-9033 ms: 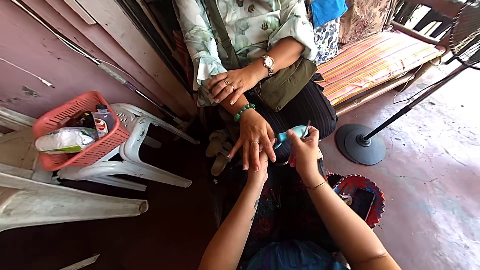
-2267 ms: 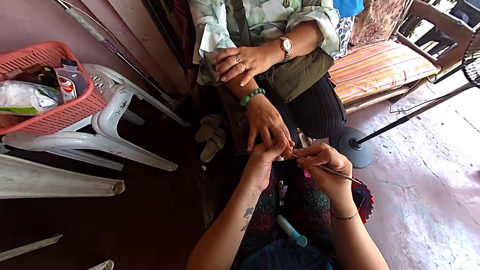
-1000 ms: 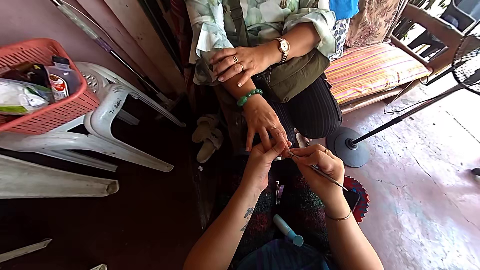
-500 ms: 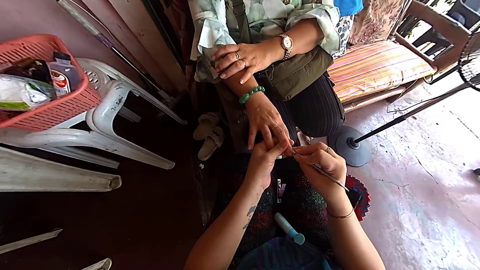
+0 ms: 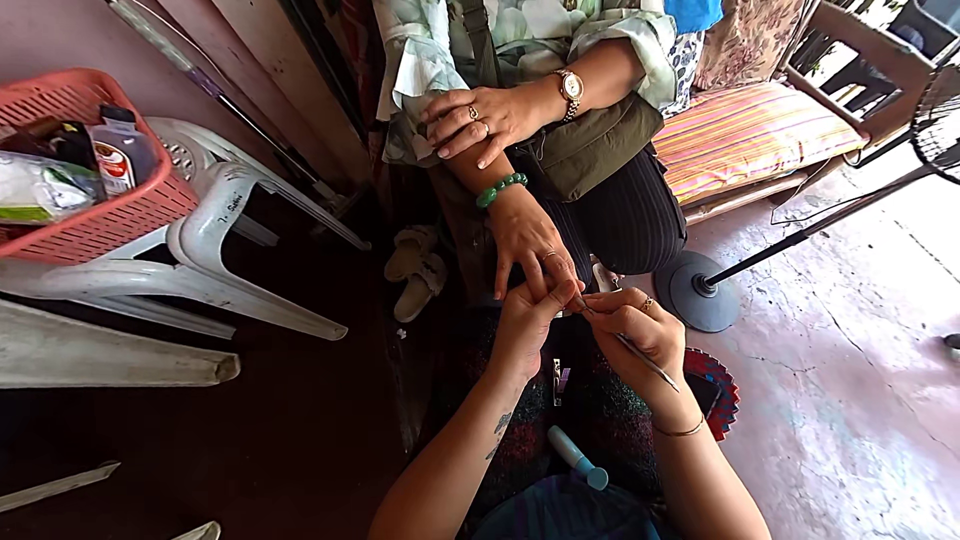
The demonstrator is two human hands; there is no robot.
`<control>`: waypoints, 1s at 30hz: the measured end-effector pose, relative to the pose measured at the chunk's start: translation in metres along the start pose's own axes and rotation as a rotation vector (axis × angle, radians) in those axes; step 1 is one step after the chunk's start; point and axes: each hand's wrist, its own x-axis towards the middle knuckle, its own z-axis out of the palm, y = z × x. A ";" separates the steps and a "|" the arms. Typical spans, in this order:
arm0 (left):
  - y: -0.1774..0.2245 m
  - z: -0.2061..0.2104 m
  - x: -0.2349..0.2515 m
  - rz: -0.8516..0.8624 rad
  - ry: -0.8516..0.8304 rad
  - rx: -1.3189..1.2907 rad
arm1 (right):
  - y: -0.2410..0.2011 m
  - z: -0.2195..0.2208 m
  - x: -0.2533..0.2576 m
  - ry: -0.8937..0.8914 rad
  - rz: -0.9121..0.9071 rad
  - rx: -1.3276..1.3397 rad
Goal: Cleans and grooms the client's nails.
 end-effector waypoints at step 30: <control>-0.002 0.004 0.007 -0.033 0.081 -0.043 | -0.025 0.014 0.065 0.089 0.156 0.360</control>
